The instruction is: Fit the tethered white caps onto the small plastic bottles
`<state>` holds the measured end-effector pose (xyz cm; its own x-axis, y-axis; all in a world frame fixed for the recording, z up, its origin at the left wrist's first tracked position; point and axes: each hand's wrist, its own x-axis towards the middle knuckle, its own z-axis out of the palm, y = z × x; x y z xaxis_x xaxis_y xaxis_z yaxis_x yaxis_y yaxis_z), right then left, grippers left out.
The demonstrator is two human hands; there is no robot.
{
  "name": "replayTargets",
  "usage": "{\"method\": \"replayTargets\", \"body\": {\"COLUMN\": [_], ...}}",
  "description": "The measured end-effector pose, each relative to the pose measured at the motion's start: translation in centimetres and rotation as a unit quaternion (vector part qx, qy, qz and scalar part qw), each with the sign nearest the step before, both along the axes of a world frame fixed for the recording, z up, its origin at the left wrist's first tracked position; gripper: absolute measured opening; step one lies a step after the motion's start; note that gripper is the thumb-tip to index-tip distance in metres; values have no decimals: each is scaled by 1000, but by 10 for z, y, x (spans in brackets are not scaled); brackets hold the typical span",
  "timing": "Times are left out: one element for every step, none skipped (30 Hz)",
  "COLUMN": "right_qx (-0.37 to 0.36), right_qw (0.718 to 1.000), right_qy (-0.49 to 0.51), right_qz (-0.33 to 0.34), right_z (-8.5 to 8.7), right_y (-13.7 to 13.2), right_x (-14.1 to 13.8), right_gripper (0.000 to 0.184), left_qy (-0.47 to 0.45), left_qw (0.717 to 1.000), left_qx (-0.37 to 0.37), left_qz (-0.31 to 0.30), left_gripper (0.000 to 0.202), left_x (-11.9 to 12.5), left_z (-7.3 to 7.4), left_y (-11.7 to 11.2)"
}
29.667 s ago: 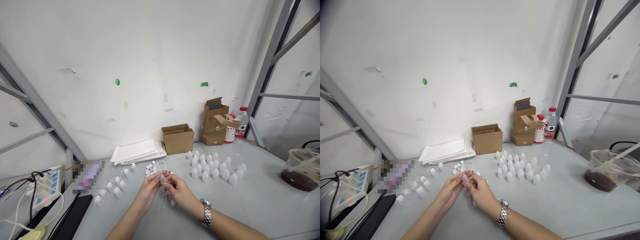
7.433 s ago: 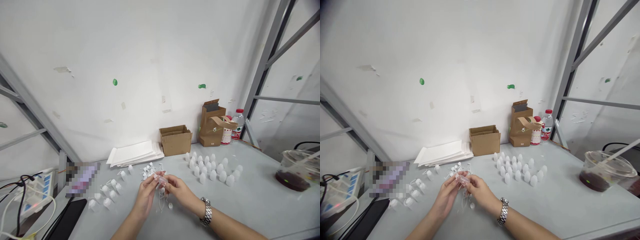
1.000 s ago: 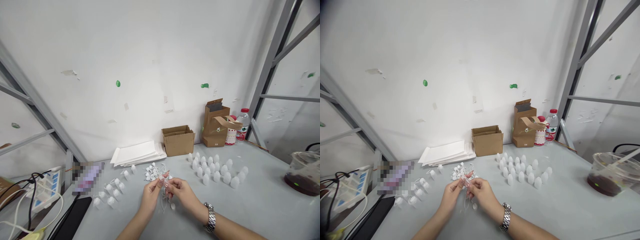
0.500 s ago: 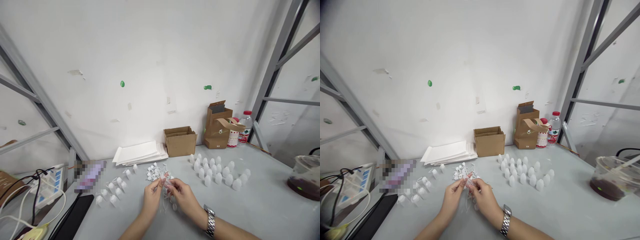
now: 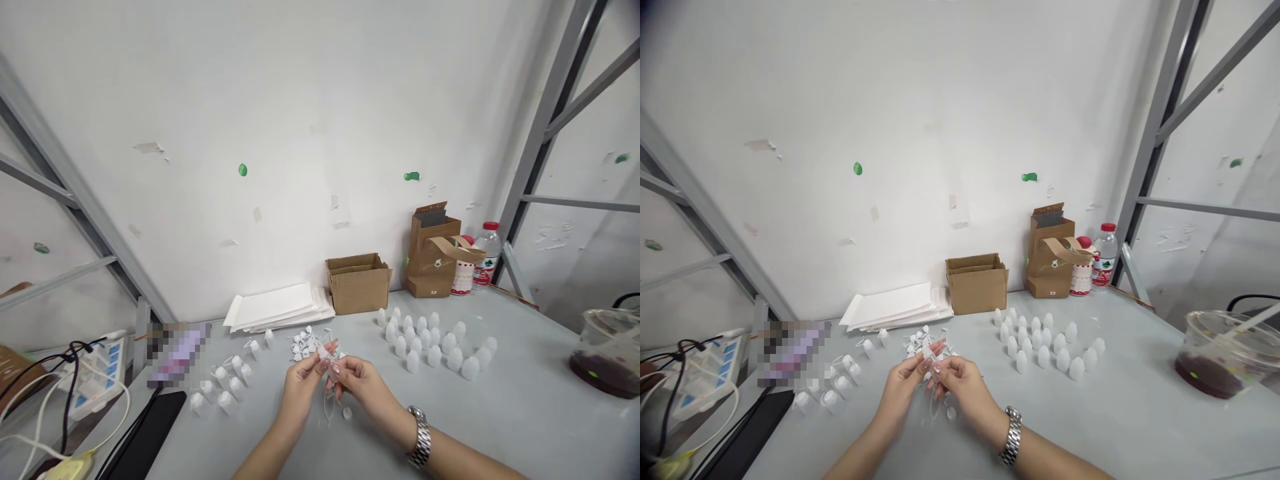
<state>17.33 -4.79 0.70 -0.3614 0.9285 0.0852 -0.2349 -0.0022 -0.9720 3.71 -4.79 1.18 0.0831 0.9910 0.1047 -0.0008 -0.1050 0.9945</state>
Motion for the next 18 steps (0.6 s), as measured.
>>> {"method": "replayTargets", "body": {"right_qx": [-4,-6,-8,-8,-6,-4,-1,1,1,0,-1,-2,-1,1,4,6,7,8], "right_qw": [1000,1000,1000,1000,1000,1000,1000,999,999,999,998,998,998,998,997,997,997,997], "right_qy": [3,5,5,2,-2,-8,-13,-18,-22,-26,-29,-32,-34,-36,-38,-40,-42,-46], "right_qz": [3,5,6,3,-2,-9,-18,-28,-36,-42,-47,-52,-56,-59,-62,-63,-65,-67], "right_z": [0,0,0,1,1,2,3,4,4,5,5,4,3,2,1,-1,-2,-3], "right_y": [0,0,-1,-1,-2,-3,-4,-5,-6,-7,-7,-8,-8,-8,-8,-8,-7,-7], "right_x": [0,0,0,0,-1,-1,-2,-3,-4,-5,-6,-6,-7,-7,-7,-6,-6,-6], "right_gripper": [38,37,36,36,36,36,36,37,38,39,40,40,40,40,40,39,39,38], "left_qy": [6,13,21,29,38,45,53,61,69,77,84,88,89,85,78,70,61,54], "left_qw": [1000,1000,1000,999,999,998,998,997,995,993,991,989,987,985,985,986,987,988], "left_qx": [3,5,8,9,11,13,15,17,19,18,15,11,6,0,-5,-9,-11,-13], "left_qz": [4,10,15,21,27,34,42,53,67,85,104,122,136,147,153,153,151,146], "left_gripper": [44,43,43,42,42,42,41,40,38,37,35,34,34,34,34,34,35,36], "left_x": [0,0,0,0,0,0,0,1,1,2,2,3,3,3,4,4,4,4], "left_z": [0,1,1,2,2,2,1,0,-1,-3,-5,-6,-8,-9,-9,-9,-8,-7], "left_y": [0,-1,-1,-2,-3,-3,-4,-4,-5,-5,-6,-6,-6,-6,-6,-6,-6,-6]}}
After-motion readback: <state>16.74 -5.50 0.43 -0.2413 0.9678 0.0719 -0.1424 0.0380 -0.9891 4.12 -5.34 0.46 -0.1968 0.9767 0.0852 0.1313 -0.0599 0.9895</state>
